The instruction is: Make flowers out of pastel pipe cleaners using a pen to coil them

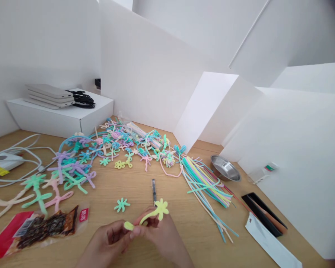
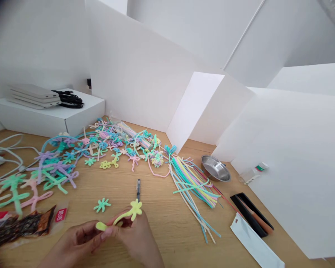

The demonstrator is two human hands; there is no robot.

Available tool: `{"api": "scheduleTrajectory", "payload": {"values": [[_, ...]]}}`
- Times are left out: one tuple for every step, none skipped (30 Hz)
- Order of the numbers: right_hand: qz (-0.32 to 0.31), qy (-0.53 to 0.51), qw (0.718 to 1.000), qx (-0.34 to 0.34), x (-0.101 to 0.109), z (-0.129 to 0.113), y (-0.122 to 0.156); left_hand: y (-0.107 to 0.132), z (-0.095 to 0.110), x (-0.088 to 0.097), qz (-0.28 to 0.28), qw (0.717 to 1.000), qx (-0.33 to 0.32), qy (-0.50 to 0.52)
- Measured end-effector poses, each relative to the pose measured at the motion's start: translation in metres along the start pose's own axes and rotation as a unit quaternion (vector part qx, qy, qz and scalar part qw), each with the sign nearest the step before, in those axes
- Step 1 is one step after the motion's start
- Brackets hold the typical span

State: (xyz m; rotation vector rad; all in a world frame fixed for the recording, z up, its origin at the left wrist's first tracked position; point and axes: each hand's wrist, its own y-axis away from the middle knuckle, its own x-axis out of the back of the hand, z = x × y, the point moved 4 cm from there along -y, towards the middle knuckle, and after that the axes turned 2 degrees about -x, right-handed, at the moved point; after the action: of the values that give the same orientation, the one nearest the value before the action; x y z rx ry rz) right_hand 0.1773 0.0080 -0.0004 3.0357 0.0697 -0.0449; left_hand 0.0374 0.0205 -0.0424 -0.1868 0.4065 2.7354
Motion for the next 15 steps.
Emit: {"api": "scheduleTrajectory", "payload": {"values": [[-0.001,0.000,1.000,0.003,0.001,0.000,0.000,-0.001,0.000,-0.001,-0.010,1.000,-0.014,-0.008],[-0.006,-0.003,1.000,0.002,0.001,0.001,0.000,-0.001,0.000,-0.002,-0.021,0.999,-0.024,-0.012],[-0.015,-0.008,1.000,-0.003,0.001,0.002,0.001,-0.002,0.001,-0.003,-0.029,0.999,-0.028,-0.012],[-0.024,-0.014,1.000,-0.010,0.001,0.004,0.001,-0.002,0.001,-0.003,-0.035,0.999,-0.027,-0.009],[-0.034,-0.021,0.999,-0.018,0.000,0.006,0.001,-0.002,0.001,-0.003,-0.037,0.999,-0.023,-0.007],[-0.045,-0.026,0.998,-0.026,-0.001,0.007,0.001,-0.002,0.001,-0.003,-0.037,0.999,-0.021,-0.008],[-0.053,-0.025,0.998,-0.037,-0.003,0.009,0.002,-0.002,0.002,-0.003,-0.035,0.999,-0.019,-0.009],[-0.057,-0.017,0.997,-0.048,-0.004,0.009,0.002,-0.002,0.001,-0.003,-0.033,0.999,-0.018,-0.010],[-0.058,-0.005,0.997,-0.059,-0.006,0.009,0.002,-0.002,0.001,-0.003,-0.030,0.999,-0.016,-0.012],[-0.057,0.008,0.996,-0.067,-0.007,0.008,0.003,-0.001,-0.001,-0.004,-0.027,0.999,-0.014,-0.013],[-0.050,0.021,0.996,-0.065,-0.008,0.006,0.003,-0.001,-0.002,-0.004,-0.026,1.000,-0.011,-0.012],[-0.040,0.032,0.997,-0.053,-0.009,0.004,0.002,-0.001,-0.003,-0.005,-0.025,1.000,-0.008,-0.011],[-0.032,0.036,0.998,-0.038,-0.010,0.002,0.002,0.000,-0.004,-0.005,-0.024,1.000,-0.006,-0.010],[-0.024,0.031,0.999,-0.027,-0.010,0.000,0.001,0.000,-0.004,-0.005,-0.023,1.000,-0.003,-0.008],[-0.014,0.017,1.000,-0.022,-0.010,0.001,-0.001,0.000,-0.003,-0.005,-0.023,1.000,-0.001,-0.006]]}}
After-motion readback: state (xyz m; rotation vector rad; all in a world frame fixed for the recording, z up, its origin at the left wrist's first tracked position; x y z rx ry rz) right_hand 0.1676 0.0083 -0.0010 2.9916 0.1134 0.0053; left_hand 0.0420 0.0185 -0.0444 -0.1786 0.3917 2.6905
